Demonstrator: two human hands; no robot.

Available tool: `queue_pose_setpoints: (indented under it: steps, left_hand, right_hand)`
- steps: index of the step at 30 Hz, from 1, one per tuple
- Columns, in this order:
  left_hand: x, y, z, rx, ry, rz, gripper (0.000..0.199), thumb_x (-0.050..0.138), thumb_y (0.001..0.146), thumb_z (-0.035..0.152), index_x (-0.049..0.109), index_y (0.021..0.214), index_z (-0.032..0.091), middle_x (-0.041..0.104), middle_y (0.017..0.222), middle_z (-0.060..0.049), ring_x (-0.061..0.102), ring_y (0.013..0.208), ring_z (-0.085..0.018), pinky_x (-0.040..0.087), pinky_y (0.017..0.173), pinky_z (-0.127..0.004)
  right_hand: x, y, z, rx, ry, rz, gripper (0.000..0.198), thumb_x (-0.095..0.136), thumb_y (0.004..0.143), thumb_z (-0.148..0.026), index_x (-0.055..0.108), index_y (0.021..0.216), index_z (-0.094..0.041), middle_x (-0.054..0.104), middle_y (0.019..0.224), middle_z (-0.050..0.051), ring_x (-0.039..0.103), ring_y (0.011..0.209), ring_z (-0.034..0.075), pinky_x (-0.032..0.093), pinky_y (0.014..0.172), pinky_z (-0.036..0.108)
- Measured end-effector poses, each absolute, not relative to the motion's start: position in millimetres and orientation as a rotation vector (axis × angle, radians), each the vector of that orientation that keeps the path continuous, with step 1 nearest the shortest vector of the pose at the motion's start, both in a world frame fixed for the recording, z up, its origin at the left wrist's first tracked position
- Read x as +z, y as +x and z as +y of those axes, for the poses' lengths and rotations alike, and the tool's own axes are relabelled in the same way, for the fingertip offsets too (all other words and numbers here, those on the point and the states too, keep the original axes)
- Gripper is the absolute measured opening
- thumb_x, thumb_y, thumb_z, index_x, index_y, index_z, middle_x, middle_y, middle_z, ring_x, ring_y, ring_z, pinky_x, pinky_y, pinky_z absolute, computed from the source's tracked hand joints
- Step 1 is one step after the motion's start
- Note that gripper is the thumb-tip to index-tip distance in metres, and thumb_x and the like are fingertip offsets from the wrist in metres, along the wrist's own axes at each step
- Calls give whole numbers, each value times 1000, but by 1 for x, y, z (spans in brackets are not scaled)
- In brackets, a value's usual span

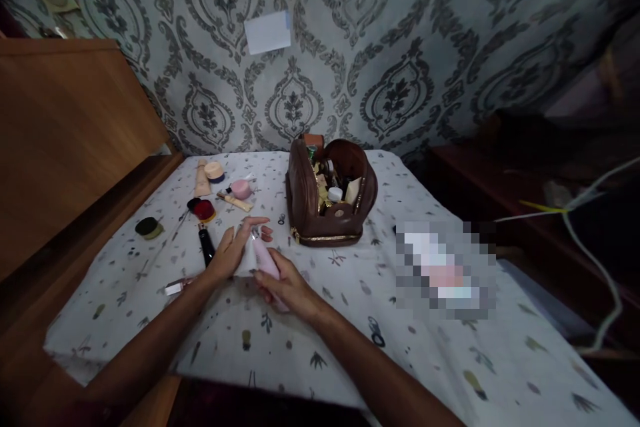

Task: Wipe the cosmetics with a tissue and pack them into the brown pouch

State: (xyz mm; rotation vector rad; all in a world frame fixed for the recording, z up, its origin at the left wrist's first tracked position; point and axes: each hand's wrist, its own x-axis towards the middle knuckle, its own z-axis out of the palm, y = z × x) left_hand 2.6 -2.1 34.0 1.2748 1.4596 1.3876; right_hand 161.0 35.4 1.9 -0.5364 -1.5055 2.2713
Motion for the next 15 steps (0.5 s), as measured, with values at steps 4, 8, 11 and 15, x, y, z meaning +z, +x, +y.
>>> queue_pose_setpoints:
  steps: [4,8,11,15]
  left_hand:
    - [25,3,-3,1319,1679,1654,41,47,94,45,58,124,20,64,120,-10,61,107,-24,46,95,-36]
    - [19,7,-3,1230,1866,1740,36,52,90,38,57,122,21,63,116,-11,58,109,-25,44,96,-37]
    - [21,7,-3,1270,1800,1771,27,51,91,37,58,112,22,67,106,-7,61,100,-23,44,90,-34]
    - [27,4,-2,1300,1647,1743,29,46,91,43,54,73,22,56,66,2,53,64,-17,41,65,-28]
  right_hand:
    - [1,159,36,2288,-578,-1383,59,77,70,-53,48,109,-19,56,70,-5,46,47,6,33,40,18]
    - [-1,161,38,2289,-570,-1386,58,76,71,-54,48,107,-20,56,71,-6,45,47,6,35,41,18]
    - [1,166,38,2325,-554,-1485,57,75,72,-57,47,105,-20,56,74,-5,47,49,6,35,42,19]
    - [5,170,37,2383,-506,-1583,55,75,72,-57,49,101,-19,56,72,-6,47,49,6,34,42,18]
